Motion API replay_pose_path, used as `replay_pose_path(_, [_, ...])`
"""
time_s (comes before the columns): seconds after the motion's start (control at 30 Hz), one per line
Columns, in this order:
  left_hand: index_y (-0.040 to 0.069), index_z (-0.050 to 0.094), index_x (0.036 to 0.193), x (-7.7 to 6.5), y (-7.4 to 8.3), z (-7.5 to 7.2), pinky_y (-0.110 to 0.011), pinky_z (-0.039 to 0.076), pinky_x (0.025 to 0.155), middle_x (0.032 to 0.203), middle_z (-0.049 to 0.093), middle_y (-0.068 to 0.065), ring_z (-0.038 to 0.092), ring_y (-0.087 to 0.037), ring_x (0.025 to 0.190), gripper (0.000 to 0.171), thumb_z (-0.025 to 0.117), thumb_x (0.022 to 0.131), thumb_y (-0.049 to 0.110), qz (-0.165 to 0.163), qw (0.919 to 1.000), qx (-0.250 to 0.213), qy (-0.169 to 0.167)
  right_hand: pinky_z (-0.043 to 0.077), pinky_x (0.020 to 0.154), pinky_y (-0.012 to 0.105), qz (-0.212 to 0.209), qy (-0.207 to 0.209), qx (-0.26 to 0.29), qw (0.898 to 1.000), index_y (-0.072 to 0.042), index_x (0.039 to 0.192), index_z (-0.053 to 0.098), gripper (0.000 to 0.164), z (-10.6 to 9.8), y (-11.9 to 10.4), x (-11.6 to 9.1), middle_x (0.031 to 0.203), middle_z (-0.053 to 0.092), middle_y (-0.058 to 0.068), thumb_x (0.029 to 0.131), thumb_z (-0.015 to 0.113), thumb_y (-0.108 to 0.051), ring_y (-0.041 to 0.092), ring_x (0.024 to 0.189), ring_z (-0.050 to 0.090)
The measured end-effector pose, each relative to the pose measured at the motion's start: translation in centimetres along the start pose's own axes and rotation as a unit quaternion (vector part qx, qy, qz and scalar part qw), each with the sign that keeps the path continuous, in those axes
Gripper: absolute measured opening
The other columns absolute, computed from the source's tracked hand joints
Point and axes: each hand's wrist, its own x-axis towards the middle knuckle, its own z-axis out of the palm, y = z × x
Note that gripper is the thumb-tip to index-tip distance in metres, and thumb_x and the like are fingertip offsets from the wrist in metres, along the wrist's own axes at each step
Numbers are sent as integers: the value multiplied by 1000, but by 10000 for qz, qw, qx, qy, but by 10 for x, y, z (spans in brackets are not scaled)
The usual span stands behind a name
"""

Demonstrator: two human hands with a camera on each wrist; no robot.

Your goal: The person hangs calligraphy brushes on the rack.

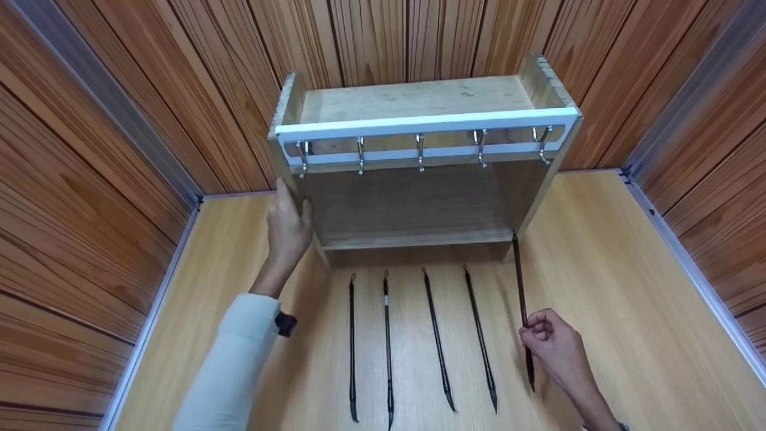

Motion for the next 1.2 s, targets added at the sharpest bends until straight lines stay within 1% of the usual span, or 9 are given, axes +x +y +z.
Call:
replay_pose_path(0.13, [-12, 38, 141, 0, 0, 0, -51, 51, 94, 122, 56, -31, 57, -45, 116, 47, 56, 99, -1, 40, 10000, -11, 10, 53, 59, 19, -394, 378, 421, 9976, 2, 98, 60, 16, 2, -2, -2, 84, 66, 8, 87, 71, 3, 10, 71, 62])
replay_pose_path(0.3, [-13, 39, 138, 0, -1, 1, -53, 53, 90, 119, 56, -32, 58, -44, 114, 45, 57, 97, -3, 295, 9995, -47, 107, 54, 58, 19, -796, 788, 726, 9911, 3, 98, 60, 18, 3, -5, -4, 86, 66, 12, 85, 71, 8, 10, 71, 63])
replay_pose_path(0.47, [-13, 40, 137, 0, -1, 2, -53, 53, 88, 116, 57, -32, 59, -44, 112, 45, 58, 96, -5, 408, 9991, -70, 133, 52, 60, 16, -864, 1020, 903, 9869, 4, 99, 60, 20, 4, -6, -4, 88, 66, 17, 84, 72, 10, 9, 71, 64])
replay_pose_path(0.63, [-12, 41, 138, 0, -1, 1, -52, 52, 92, 119, 57, -32, 58, -44, 115, 45, 57, 97, -4, 365, 9992, -68, 127, 51, 61, 15, -928, 1178, 1038, 9832, 5, 100, 61, 21, 3, -9, -1, 88, 66, 16, 83, 73, 11, 9, 72, 63])
replay_pose_path(0.77, [-11, 41, 139, 0, -1, 0, -51, 51, 95, 121, 57, -31, 57, -43, 116, 44, 56, 98, -3, 240, 9995, -81, 179, 51, 62, 14, -970, 1261, 1079, 9813, 6, 102, 61, 24, 2, -13, 2, 88, 66, 13, 82, 73, 12, 8, 73, 63])
replay_pose_path(0.83, [-10, 41, 139, 0, -1, 0, -51, 51, 94, 121, 57, -30, 58, -44, 116, 44, 56, 98, -3, 190, 9996, -106, 173, 51, 62, 14, -948, 1306, 1051, 9813, 6, 103, 61, 24, 1, -18, 2, 88, 66, 12, 82, 73, 13, 8, 73, 63])
replay_pose_path(0.97, [-10, 41, 138, -1, -2, 0, -51, 53, 89, 117, 58, -29, 59, -44, 112, 44, 56, 98, -4, 214, 9997, -80, 131, 50, 61, 13, -1093, 1406, 1074, 9781, 11, 102, 60, 24, -2, -37, -4, 86, 65, 15, 81, 71, 18, 7, 71, 62])
replay_pose_path(1.13, [-11, 41, 137, -1, -2, 1, -50, 54, 88, 115, 58, -29, 60, -44, 111, 43, 57, 98, -4, 239, 9996, -52, 106, 49, 60, 11, -1594, 1650, 1089, 9672, 17, 100, 58, 25, -5, -55, -7, 84, 64, 20, 79, 70, 22, 5, 70, 61])
replay_pose_path(1.2, [-12, 40, 139, 0, -1, 1, -52, 53, 90, 118, 57, -31, 58, -45, 114, 45, 56, 98, -4, 237, 9996, -72, 103, 49, 60, 11, -1789, 1751, 1010, 9629, 17, 100, 59, 26, -6, -59, -6, 83, 64, 20, 78, 70, 22, 4, 70, 61])
